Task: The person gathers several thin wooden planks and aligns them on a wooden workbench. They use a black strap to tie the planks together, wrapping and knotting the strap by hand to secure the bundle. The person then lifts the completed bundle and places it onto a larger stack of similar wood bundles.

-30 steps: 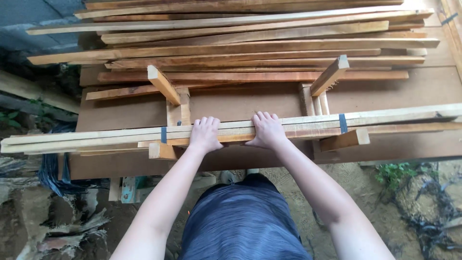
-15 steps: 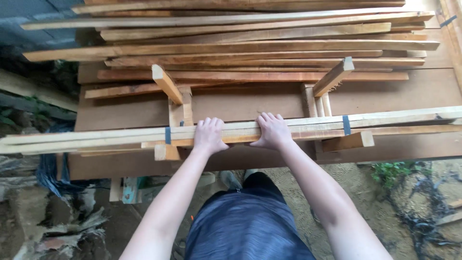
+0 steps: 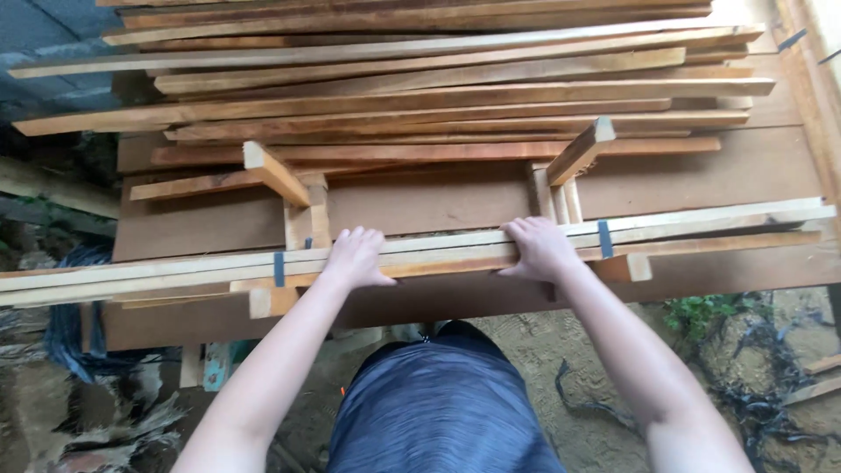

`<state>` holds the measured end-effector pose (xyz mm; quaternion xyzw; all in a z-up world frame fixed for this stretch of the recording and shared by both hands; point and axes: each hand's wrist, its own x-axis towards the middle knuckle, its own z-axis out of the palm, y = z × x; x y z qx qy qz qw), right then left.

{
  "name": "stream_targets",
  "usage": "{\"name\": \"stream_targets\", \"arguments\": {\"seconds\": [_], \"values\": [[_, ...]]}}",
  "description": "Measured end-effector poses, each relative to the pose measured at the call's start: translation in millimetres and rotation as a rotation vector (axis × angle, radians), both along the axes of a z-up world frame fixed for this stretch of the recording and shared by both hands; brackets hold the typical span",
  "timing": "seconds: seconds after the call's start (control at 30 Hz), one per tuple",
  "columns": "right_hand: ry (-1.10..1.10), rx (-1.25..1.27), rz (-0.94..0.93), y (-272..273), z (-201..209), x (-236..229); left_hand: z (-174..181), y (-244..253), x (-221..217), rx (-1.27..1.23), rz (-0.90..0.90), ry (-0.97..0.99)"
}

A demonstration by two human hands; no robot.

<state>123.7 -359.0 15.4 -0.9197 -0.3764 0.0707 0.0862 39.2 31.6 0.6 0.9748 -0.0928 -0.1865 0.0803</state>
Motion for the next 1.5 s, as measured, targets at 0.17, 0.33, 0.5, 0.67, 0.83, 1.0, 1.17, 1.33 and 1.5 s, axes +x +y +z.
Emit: {"name": "stream_targets", "arguments": {"seconds": [0.17, 0.33, 0.5, 0.67, 0.83, 1.0, 1.17, 1.33, 1.5], "values": [[0.065, -0.121, 0.005, 0.7, 1.2, 12.1, -1.8, 1.6, 1.9, -0.049, 0.074, 0.077], [0.091, -0.149, 0.030, 1.0, -0.7, 15.6, -5.1, -1.2, 0.5, -0.035, 0.125, 0.097], [0.138, -0.234, 0.008, 4.4, 2.1, 14.4, -3.7, -1.1, 0.4, -0.008, 0.124, 0.114], [0.357, -0.396, -0.025, 25.8, 21.1, 28.3, -17.4, 2.6, 13.2, 0.037, 0.107, 0.251], [0.488, -0.392, -0.107, 37.6, 40.0, 33.3, -4.9, -1.5, 18.9, 0.080, 0.066, 0.293], [0.497, -0.417, -0.144, 47.9, 58.8, 33.6, -0.3, 2.7, 22.3, 0.067, 0.050, 0.270], [0.531, -0.462, -0.153, 49.6, 56.6, 24.2, 32.8, -7.7, 4.9, 0.026, 0.090, 0.276], [0.615, -0.435, -0.171, 50.0, 70.4, 31.7, 12.8, -8.1, -1.3, 0.004, 0.105, 0.185], [0.696, -0.458, -0.152, 47.3, 54.2, 36.3, -8.9, -16.7, -26.6, -0.009, 0.111, -0.382]]}}
